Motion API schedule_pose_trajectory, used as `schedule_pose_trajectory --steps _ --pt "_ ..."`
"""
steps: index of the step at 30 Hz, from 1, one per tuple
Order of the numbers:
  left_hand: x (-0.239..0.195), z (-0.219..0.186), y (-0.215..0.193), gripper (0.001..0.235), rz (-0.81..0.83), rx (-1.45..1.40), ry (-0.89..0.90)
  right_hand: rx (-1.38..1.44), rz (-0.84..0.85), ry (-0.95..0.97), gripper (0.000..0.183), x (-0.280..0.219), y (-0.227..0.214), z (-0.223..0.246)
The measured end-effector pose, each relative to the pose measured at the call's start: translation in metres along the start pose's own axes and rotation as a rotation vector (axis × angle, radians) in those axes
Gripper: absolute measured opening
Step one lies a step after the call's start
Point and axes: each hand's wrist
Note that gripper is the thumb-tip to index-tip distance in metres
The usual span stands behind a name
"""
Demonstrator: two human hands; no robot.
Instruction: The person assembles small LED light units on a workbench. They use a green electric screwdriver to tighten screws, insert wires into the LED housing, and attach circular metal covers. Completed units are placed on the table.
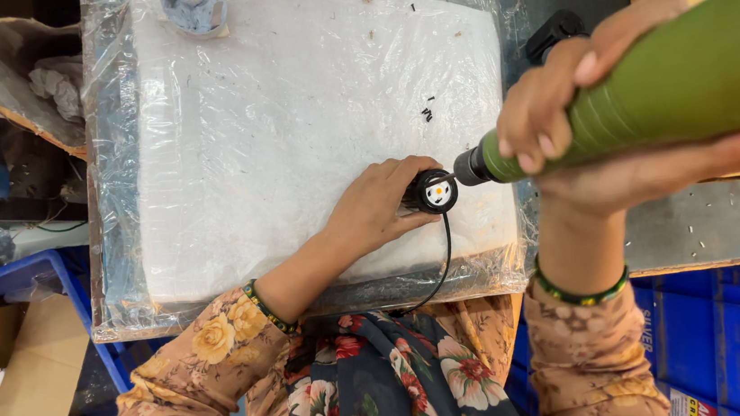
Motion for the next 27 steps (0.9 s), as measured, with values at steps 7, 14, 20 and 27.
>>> schedule_pose_trajectory --steps 7,14,20,27 --pt "-0.001 0.006 0.004 0.066 -0.043 -0.014 0.046 -0.252 -0.399 -0.078 0.069 -0.037 0.03 -0.016" --pt "0.0 0.005 0.004 0.062 -0.068 -0.025 0.076 -0.236 -0.45 -0.1 0.04 -0.029 0.047 -0.011" --pt "0.002 0.003 -0.001 0.058 -0.026 -0.083 0.092 -0.276 -0.395 -0.005 0.028 -0.035 0.04 -0.011" --pt "0.0 0.0 -0.003 0.061 -0.06 -0.054 0.111 -0.283 -0.372 0.007 0.027 -0.03 0.044 -0.014"
Point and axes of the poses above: each hand's wrist, its own x-axis towards the middle knuckle, its own y-axis out of the palm, z = x × y
